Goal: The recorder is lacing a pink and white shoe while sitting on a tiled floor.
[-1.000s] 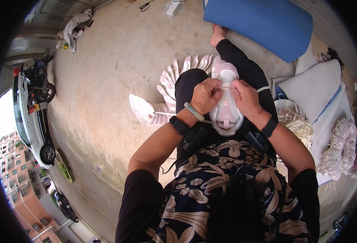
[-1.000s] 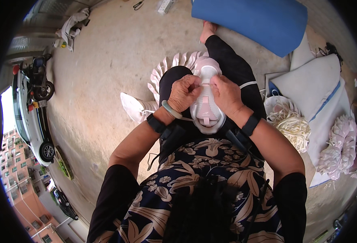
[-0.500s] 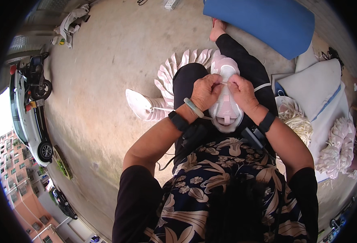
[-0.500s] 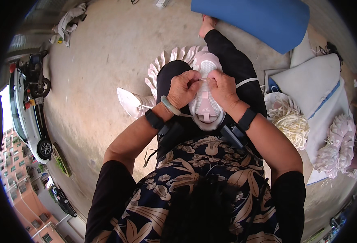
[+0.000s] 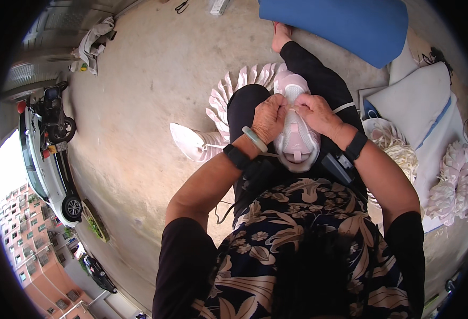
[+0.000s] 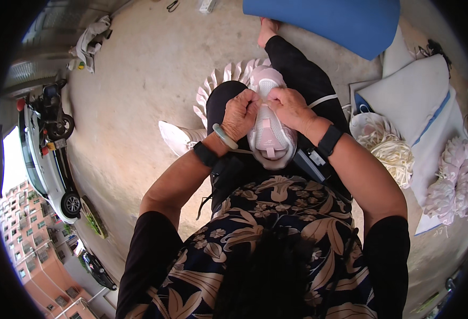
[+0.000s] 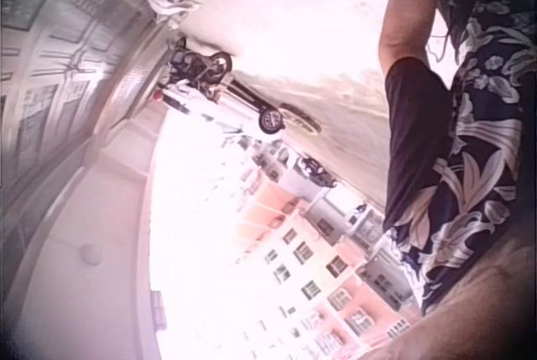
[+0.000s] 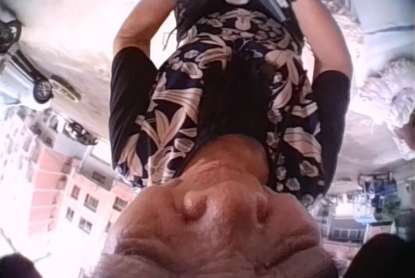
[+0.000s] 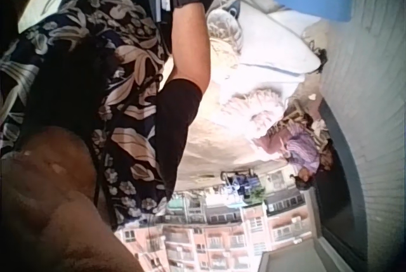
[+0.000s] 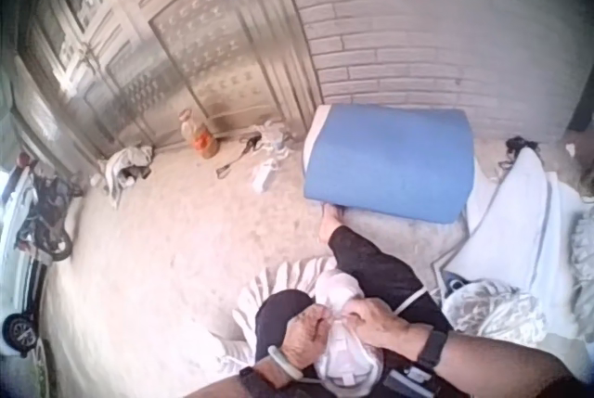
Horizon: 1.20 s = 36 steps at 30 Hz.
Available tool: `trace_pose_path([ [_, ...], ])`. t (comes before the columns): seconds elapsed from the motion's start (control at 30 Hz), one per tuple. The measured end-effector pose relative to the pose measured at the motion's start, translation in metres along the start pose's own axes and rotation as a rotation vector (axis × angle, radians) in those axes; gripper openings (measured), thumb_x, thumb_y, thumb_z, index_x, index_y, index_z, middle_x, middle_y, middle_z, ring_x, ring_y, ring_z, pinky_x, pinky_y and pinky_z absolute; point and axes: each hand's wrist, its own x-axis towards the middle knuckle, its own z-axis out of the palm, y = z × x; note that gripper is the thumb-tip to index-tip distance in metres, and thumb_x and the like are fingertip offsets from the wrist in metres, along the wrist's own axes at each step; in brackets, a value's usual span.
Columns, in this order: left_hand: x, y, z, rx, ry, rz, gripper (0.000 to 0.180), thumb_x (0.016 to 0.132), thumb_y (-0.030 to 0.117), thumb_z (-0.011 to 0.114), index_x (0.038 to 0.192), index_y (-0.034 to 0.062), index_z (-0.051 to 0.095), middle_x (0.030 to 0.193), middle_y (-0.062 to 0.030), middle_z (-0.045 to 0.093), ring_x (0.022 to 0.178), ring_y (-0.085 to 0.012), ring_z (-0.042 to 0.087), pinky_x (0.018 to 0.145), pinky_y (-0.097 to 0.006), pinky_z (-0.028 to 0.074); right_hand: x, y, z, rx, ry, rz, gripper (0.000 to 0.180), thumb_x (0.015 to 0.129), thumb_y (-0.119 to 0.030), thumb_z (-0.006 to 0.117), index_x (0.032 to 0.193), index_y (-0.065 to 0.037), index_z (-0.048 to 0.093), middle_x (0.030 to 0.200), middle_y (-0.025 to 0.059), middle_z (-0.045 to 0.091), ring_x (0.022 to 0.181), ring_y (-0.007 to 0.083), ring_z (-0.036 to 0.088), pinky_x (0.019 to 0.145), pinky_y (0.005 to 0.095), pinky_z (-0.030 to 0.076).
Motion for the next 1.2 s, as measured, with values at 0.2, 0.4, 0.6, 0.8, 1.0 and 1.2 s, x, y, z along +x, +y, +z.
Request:
trace_pose_path([
  [0.2,0.001,-0.003,0.002,0.074,0.03,0.062,0.006,0.081,0.003,0.054,0.077,0.0025,0.049,0.065,-0.0119,0.052,0.057,-0.0217,0.054,0.054,-0.031,0.043,-0.002,0.002,-0.009,0.069,-0.032,0.024,0.01,0.073,-0.011,0.059,0.077,-0.002,0.057,0.069,0.0163,0.059,0.065,0.0312,0.059,0.061,0.0364,0.046],
  [0.4,-0.009,-0.004,-0.044,-0.156,0.071,-0.174,0.01,0.086,0.006,0.048,0.076,0.0055,0.047,0.065,-0.0023,0.053,0.056,-0.0086,0.05,0.049,-0.024,0.042,-0.017,0.002,-0.035,-0.122,-0.122,-0.033,0.015,0.073,-0.008,0.057,0.086,-0.001,0.054,0.072,0.0133,0.059,0.067,0.0307,0.059,0.061,0.0359,0.046],
  [0.6,-0.074,-0.095,-0.191,0.487,0.523,-0.374,0.011,0.084,0.011,0.051,0.074,0.0057,0.051,0.059,-0.0113,0.057,0.052,-0.0255,0.057,0.049,-0.036,0.044,-0.025,-0.005,-0.031,-0.339,0.042,-0.221,0.022,0.071,-0.006,0.057,0.092,-0.004,0.054,0.084,0.0121,0.059,0.076,0.0316,0.058,0.067,0.0384,0.048],
  [0.8,-0.059,-0.049,-0.142,0.767,0.143,-0.23,0.007,0.075,0.013,0.058,0.079,0.0071,0.057,0.082,-0.0138,0.06,0.075,-0.0361,0.058,0.062,-0.043,0.047,-0.022,-0.01,-0.03,-0.563,0.092,-0.309,0.021,0.072,-0.006,0.054,0.092,-0.007,0.051,0.086,0.0094,0.053,0.081,0.0272,0.057,0.065,0.0357,0.049],
  [1.0,-0.016,0.011,-0.047,0.3,-0.167,0.025,0.046,0.068,0.0,0.058,0.113,-0.0004,0.049,0.106,-0.0214,0.057,0.094,-0.0361,0.057,0.082,-0.04,0.046,-0.025,-0.017,-0.033,-0.791,0.027,-0.414,0.014,0.074,-0.007,0.051,0.088,-0.008,0.05,0.08,0.0079,0.05,0.078,0.0216,0.058,0.06,0.0334,0.05],
  [1.2,-0.001,0.01,-0.047,0.58,-0.324,0.037,0.019,0.071,0.005,0.056,0.09,0.0048,0.057,0.08,-0.0123,0.061,0.076,-0.0314,0.06,0.062,-0.039,0.049,-0.028,-0.012,-0.047,-0.773,-0.064,-0.347,0.011,0.073,-0.008,0.054,0.084,-0.008,0.052,0.076,0.0083,0.05,0.068,0.0253,0.058,0.057,0.0347,0.049],
])
